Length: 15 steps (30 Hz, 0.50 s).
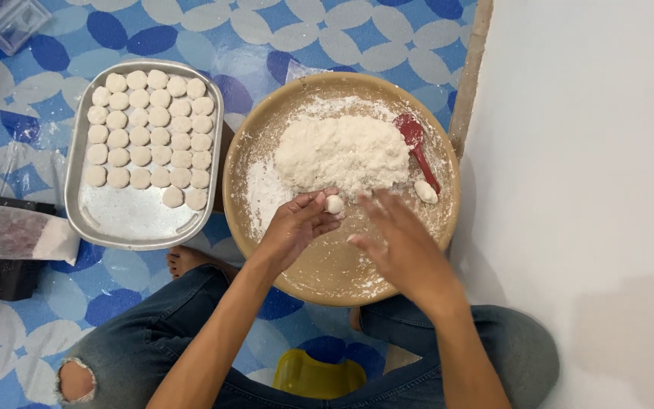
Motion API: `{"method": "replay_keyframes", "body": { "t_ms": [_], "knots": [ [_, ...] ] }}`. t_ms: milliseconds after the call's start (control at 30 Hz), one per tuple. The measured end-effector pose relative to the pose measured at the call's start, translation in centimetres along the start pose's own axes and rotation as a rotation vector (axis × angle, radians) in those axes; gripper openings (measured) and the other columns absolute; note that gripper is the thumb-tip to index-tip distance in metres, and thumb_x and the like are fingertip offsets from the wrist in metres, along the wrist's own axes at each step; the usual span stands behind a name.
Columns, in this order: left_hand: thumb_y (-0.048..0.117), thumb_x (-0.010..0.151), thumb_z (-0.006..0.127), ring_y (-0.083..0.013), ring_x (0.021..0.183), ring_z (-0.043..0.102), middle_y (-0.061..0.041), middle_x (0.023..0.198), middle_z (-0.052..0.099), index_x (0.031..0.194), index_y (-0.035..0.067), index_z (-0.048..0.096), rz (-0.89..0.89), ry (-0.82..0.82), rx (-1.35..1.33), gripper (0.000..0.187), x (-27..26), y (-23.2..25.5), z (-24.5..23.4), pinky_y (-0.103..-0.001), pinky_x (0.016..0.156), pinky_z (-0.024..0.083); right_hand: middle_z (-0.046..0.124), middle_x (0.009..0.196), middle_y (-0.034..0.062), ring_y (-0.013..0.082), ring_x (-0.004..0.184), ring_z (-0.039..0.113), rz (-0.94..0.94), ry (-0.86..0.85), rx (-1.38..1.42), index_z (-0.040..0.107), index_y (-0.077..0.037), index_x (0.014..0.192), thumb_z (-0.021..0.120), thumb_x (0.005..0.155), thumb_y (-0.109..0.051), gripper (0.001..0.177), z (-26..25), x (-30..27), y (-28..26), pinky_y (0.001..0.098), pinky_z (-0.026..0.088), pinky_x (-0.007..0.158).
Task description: Pinching pieces of dough from a large mass and rolling them into small uniform balls between the palms.
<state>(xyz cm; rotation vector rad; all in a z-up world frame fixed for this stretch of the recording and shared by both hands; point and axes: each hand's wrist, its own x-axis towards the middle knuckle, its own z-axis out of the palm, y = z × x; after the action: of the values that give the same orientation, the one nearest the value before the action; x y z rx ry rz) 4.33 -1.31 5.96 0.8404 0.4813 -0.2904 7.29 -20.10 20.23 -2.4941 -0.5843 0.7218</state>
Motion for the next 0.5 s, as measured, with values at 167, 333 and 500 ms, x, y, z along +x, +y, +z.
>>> {"method": "replay_keyframes", "body": {
  "t_ms": [167, 333, 500],
  "knots": [
    [0.015, 0.088, 0.076, -0.0263, 0.094, 0.076, -0.016, 0.107, 0.077, 0.12, 0.002, 0.068, 0.091, 0.039, 0.021, 0.035, -1.6, 1.6, 1.9, -0.038, 0.092, 0.06, 0.025, 0.162, 0.0252, 0.0505, 0.146, 0.023, -0.105, -0.037, 0.086, 0.035, -0.017, 0.158, 0.06, 0.097, -0.037, 0.069, 1.4, -0.1, -0.7, 0.0638, 0.03, 0.112],
    [0.01, 0.086, 0.077, -0.0304, 0.099, 0.075, -0.019, 0.111, 0.075, 0.12, -0.003, 0.068, 0.116, 0.055, -0.024, 0.038, -2.8, 2.6, 3.8, -0.041, 0.093, 0.06, 0.02, 0.163, 0.0256, 0.0543, 0.146, 0.018, -0.151, 0.079, 0.22, 0.022, -0.025, 0.161, 0.06, 0.097, -0.04, 0.075, 2.1, 0.1, -0.4, 0.0655, 0.03, 0.112],
    [0.013, 0.083, 0.078, -0.0298, 0.1, 0.074, -0.019, 0.112, 0.074, 0.123, -0.002, 0.068, 0.092, -0.053, -0.064, 0.044, -4.5, 3.9, 5.4, -0.038, 0.091, 0.06, 0.005, 0.168, 0.0225, 0.0581, 0.146, 0.004, -0.189, 0.135, 0.244, 0.023, -0.031, 0.16, 0.063, 0.096, -0.04, 0.076, 3.2, 0.3, 0.8, 0.0703, 0.022, 0.112]
  ]
}}
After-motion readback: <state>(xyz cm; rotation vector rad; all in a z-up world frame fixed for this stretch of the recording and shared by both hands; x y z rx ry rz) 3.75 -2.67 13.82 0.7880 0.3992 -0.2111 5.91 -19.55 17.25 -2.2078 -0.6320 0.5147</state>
